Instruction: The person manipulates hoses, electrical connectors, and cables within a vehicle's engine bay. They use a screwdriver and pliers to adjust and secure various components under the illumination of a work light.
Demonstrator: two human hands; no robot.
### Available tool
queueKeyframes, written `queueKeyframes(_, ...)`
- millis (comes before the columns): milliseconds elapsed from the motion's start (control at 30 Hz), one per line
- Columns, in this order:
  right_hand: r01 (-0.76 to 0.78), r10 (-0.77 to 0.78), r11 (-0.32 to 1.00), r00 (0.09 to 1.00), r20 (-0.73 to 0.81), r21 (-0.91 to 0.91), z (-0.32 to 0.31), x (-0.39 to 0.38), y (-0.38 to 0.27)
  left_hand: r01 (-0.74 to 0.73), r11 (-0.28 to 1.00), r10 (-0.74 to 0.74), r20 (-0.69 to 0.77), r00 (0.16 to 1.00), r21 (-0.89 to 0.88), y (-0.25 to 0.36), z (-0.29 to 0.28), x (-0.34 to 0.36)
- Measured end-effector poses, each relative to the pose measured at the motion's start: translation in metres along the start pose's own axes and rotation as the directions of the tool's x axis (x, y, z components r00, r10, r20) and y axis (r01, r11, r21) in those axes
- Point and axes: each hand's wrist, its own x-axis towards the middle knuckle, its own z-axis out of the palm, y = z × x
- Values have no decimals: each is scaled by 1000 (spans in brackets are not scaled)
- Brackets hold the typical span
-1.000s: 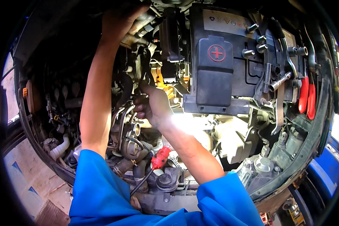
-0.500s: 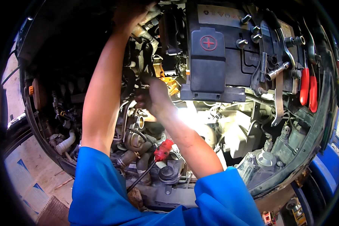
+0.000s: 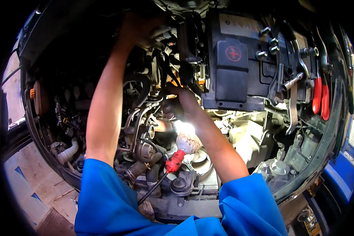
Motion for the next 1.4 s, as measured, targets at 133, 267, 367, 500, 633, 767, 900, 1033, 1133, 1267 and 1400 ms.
queueKeyframes(133, -191, 167, 941, 980, 107, 281, 4, 13, 8, -209, 912, 240, -44, 970, 354, -36, 4, 32)
queueKeyframes(267, -34, 13, 991, 986, 165, 126, 2, 5, 0, -176, 817, 232, -34, 972, 549, -24, 12, 37)
queueKeyframes(367, -39, -13, 974, 974, 224, 224, 7, 4, 4, -136, 831, 201, -63, 978, 540, -31, 13, 42)
queueKeyframes(500, -136, 15, 946, 925, 379, 295, 0, 12, 6, 23, 896, 0, -50, 999, 444, -18, 11, 38)
queueKeyframes(633, -39, -22, 985, 937, 350, 167, 11, -2, -5, 3, 930, 10, -31, 999, 367, -26, 11, 41)
queueKeyframes(767, -8, 10, 1000, 988, 153, -19, 15, -12, -18, -144, 928, 158, -14, 987, 344, -51, 6, 51)
queueKeyframes(900, 65, -55, 992, 994, 95, -106, 16, -8, -10, -168, 900, 197, -32, 980, 402, -61, 7, 59)
queueKeyframes(1033, -64, 1, 934, 985, 175, 352, 19, 6, 3, -164, 881, 203, -41, 978, 445, -61, 5, 61)
queueKeyframes(1133, -50, -1, 949, 987, 161, 312, 16, 12, 9, -353, 888, 365, 15, 931, 295, -53, 9, 46)
queueKeyframes(1267, -96, 26, 927, 981, 193, 363, 17, 15, 14, -397, 907, 397, 33, 917, 137, -45, 5, 23)
queueKeyframes(1400, -133, 71, 912, 983, 170, 389, 17, 11, 13, -396, 743, 444, 45, 895, 540, -53, -1, 11)
